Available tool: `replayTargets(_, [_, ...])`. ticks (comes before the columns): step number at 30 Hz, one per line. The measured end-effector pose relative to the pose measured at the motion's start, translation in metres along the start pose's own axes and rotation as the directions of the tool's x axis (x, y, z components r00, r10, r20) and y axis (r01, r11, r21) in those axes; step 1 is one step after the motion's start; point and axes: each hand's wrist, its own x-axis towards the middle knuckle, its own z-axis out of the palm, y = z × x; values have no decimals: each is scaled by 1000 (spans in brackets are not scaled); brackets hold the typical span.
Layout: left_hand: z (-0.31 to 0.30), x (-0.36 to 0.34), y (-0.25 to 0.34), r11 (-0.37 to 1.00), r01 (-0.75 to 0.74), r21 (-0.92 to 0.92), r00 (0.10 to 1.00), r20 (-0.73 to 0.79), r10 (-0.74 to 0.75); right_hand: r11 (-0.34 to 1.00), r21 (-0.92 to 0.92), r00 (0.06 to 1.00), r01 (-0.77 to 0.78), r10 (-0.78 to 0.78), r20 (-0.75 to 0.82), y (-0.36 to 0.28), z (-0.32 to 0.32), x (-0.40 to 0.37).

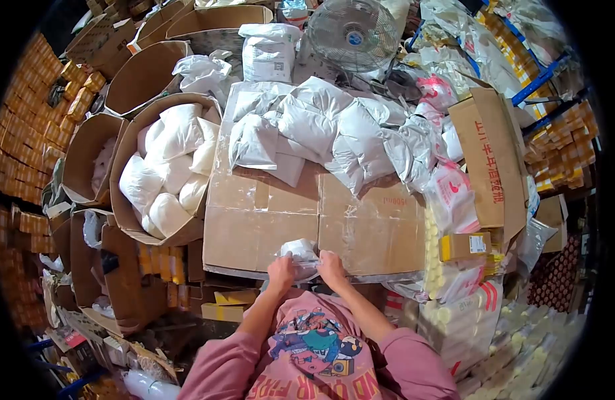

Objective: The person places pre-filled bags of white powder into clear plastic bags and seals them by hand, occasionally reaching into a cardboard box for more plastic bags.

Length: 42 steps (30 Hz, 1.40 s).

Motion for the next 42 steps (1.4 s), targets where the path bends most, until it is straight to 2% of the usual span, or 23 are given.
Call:
replayTargets(1, [-11,-1,1,1000,5,5,1000,20,-5,999,37,1000,4,-3,-29,-8,-9,-2])
replayTargets(5, [-12,-19,-24,990,-44,-135,994,-103,30,986,161,998,52,-44,-53,-21,-21,-6])
replayTargets(9, [-56,-30,-5,974,-34,-224,995,-97,12,965,228,985,128,-97,-139,-27,-22,-9])
replayTargets(15, [-60,-32,3,971,-5,-237,964,-258,-58,967,215,979,135,-97,-178,-33,-23,-11])
replayTargets(18, [-56,-36,-6,969,18,-247,961,-262,-84,933,306,975,192,-145,-169,-26,-26,-10])
replayTargets(19, [-46,-35,-18,959,110,-261,982,-122,-146,924,314,972,218,-176,-156,-28,-31,-15])
replayTargets(23, [-38,-41,-24,923,134,-362,977,-107,-183,935,262,969,240,-213,-125,-12,-25,-23])
replayTargets(26, [-40,-41,-17,943,109,-313,981,-120,-154,948,259,982,186,-169,-86,-16,-28,-26])
replayTargets(27, [-43,-40,-12,948,133,-289,980,-102,-169,969,211,992,127,-126,-16,-19,-33,-26])
replayTargets(31, [-55,-38,-2,952,138,-272,988,-29,-151,991,114,998,70,-70,1,-23,-26,-26])
replayTargets(34, [-48,-36,-6,957,150,-249,987,-14,-158,989,90,984,115,-101,-145,-14,-3,-23])
replayTargets(39, [-59,-31,-2,949,189,-250,982,55,-181,965,244,995,99,-94,-32,-31,-33,-27])
replayTargets(42, [-57,-32,-7,953,190,-236,982,50,-183,972,231,999,37,-30,-33,-8,-9,-25])
